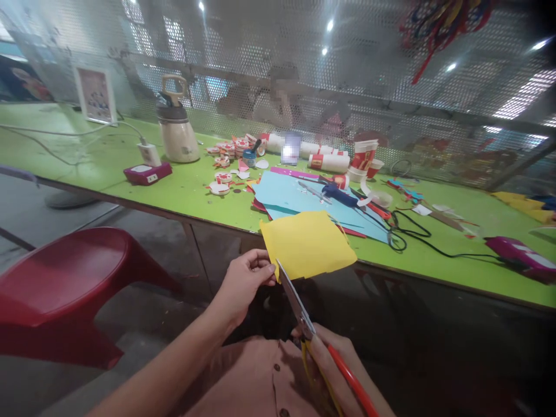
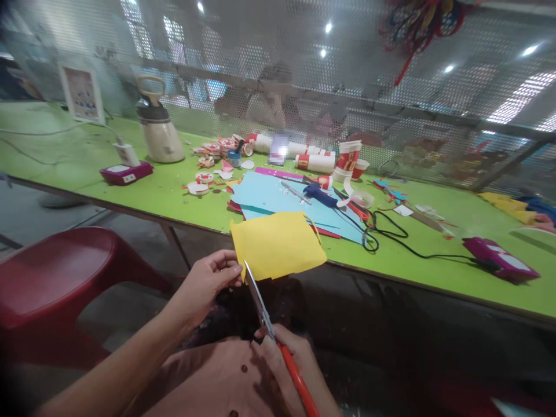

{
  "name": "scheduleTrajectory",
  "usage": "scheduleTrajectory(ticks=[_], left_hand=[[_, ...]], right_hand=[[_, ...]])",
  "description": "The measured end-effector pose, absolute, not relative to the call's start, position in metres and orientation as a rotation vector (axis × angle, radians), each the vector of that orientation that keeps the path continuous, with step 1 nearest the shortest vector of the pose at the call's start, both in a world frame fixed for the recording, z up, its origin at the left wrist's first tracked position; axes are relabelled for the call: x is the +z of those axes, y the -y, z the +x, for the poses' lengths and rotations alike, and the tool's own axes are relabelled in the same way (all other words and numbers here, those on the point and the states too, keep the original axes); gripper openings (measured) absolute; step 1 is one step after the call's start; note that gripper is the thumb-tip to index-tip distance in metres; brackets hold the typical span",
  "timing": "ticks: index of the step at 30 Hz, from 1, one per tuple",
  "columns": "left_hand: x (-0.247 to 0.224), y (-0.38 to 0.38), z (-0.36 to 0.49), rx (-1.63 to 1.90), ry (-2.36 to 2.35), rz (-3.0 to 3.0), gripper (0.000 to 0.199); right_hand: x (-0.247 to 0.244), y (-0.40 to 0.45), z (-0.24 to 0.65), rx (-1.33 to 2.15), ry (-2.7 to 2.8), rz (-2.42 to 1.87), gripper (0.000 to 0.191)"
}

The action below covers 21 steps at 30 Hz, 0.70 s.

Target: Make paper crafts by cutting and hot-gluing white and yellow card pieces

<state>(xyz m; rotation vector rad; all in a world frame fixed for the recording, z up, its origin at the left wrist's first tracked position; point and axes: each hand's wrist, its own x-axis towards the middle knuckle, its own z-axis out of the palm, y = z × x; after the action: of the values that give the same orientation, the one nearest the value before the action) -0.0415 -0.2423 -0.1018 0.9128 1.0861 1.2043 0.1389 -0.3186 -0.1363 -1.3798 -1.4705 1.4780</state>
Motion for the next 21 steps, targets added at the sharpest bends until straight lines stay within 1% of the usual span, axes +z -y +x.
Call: scheduleTrajectory(ticks=[7, 13, 16, 21], left_hand=[[-0.097, 0.238, -0.052, 1.144, -1.037, 0.999, 0.024], [-0.096, 0.237, -0.059, 1.11, -1.013, 1.089, 0.016], [-0.095, 0.235, -0.063, 1.097, -0.999, 1.1, 0.02], [-0.092, 0.234, -0.069, 1.073, -1.009, 1.14, 0.028]], right_hand=[[-0.137, 0.31, 0.142, 1.441, 1.576, -1.388, 0.063], [-0.134, 0.309, 0.141, 1.466, 1.602, -1.359, 0.058], [-0.131, 0.306, 0.142, 1.487, 1.6, -1.345, 0.058], [-0.123, 0.299, 0.143, 1.336, 1.688, -1.296, 0.052]])
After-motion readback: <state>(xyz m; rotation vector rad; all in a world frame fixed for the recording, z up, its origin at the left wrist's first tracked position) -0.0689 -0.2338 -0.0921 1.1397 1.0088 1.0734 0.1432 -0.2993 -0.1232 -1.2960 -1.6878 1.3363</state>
